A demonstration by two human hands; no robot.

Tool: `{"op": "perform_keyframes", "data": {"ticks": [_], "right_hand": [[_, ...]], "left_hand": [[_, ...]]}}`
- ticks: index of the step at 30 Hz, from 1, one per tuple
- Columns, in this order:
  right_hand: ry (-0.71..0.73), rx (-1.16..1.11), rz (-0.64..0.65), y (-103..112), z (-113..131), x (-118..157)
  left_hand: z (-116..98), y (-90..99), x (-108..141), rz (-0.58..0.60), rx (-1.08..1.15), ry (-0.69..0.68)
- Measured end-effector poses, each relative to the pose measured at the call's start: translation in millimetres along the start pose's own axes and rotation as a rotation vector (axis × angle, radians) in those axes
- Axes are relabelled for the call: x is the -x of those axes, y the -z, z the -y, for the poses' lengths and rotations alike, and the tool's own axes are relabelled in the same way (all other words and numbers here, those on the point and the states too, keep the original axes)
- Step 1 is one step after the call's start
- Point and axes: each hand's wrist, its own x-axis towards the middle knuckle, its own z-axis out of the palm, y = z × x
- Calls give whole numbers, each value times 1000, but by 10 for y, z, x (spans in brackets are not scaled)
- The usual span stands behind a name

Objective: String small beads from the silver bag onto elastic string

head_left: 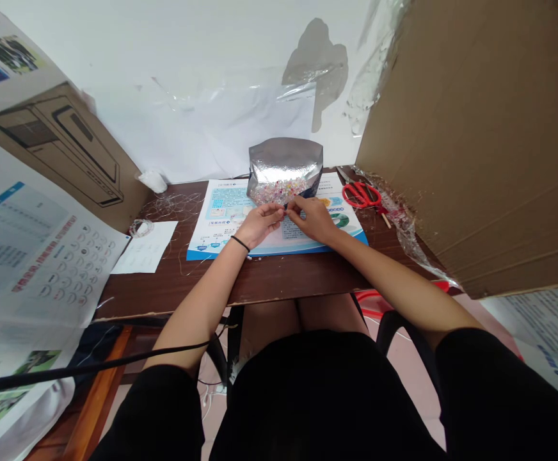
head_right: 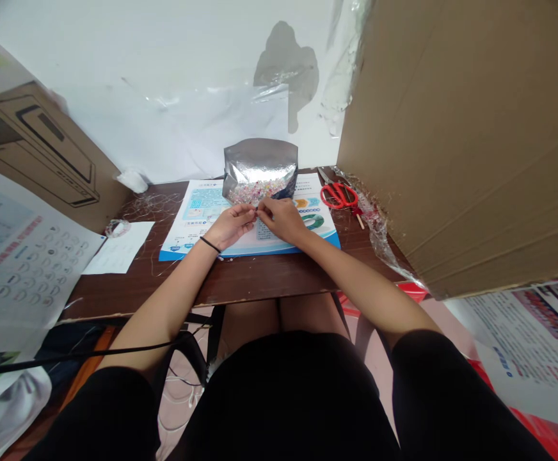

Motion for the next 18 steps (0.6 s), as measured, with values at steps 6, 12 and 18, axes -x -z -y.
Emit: {"op": "perform_keyframes", "data": {"ticks": [6, 12, 18], "right_hand": [[-2, 0, -3, 12, 12, 8], [-9, 4, -1, 8, 11, 6], [2, -9, -25, 6, 3, 6]], "left_hand": [[-5, 11, -4, -14, 10, -11], [-6, 19, -4, -4, 3, -13], [-5, 15, 2, 12, -11, -10]]}}
